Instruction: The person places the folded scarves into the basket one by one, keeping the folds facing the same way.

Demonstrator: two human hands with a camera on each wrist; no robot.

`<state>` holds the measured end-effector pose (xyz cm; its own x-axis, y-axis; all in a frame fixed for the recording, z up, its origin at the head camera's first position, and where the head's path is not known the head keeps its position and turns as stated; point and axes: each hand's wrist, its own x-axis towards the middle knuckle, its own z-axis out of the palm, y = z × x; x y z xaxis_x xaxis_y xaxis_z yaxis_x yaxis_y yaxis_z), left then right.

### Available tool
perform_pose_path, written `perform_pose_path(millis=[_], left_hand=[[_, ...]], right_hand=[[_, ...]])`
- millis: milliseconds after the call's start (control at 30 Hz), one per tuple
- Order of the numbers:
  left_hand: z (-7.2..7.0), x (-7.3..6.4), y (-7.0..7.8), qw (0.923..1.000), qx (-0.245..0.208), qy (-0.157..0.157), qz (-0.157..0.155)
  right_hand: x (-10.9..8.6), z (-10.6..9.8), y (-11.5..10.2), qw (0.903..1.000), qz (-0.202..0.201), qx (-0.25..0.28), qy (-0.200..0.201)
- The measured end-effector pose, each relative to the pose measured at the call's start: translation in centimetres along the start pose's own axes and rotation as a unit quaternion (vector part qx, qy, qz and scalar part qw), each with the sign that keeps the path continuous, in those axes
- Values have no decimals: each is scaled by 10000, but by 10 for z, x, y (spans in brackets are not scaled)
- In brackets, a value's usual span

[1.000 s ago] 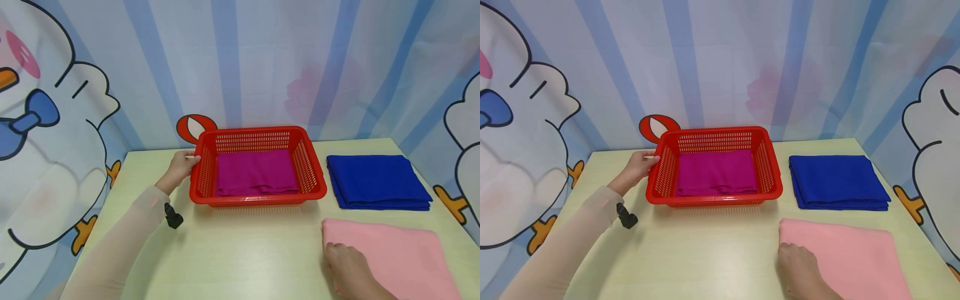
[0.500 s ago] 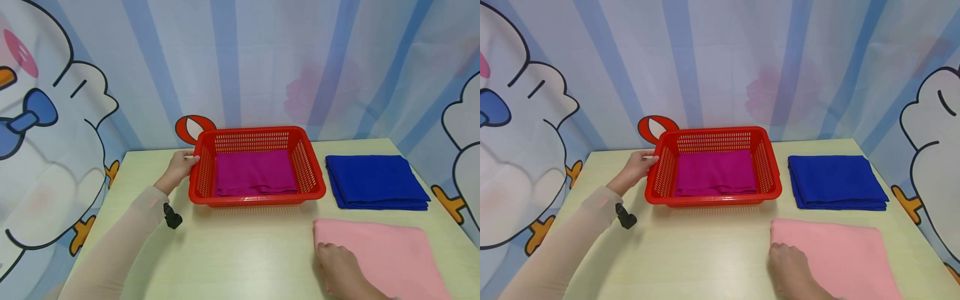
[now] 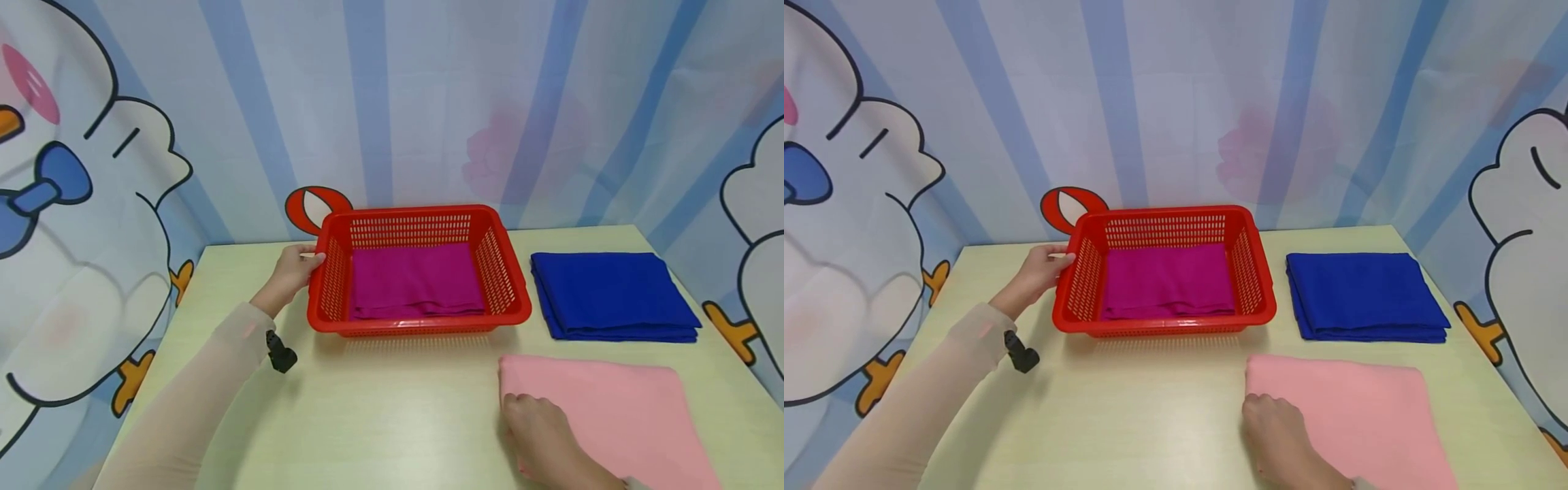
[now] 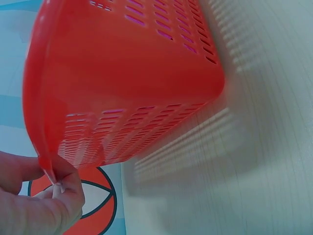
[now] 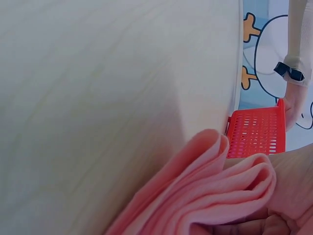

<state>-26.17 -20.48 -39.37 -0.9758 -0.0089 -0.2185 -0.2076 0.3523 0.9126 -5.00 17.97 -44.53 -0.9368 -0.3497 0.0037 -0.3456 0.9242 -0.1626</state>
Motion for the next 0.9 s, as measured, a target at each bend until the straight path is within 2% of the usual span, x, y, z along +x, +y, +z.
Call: perform_pose_path(millis=[433, 900], left_hand=[[0, -1, 5, 10000, 10, 9, 8], [1, -1, 2, 10000, 57, 35, -53]], right_hand=[[6, 2, -7, 9991, -169, -2, 376], [12, 6, -18, 9991, -373, 51, 198]])
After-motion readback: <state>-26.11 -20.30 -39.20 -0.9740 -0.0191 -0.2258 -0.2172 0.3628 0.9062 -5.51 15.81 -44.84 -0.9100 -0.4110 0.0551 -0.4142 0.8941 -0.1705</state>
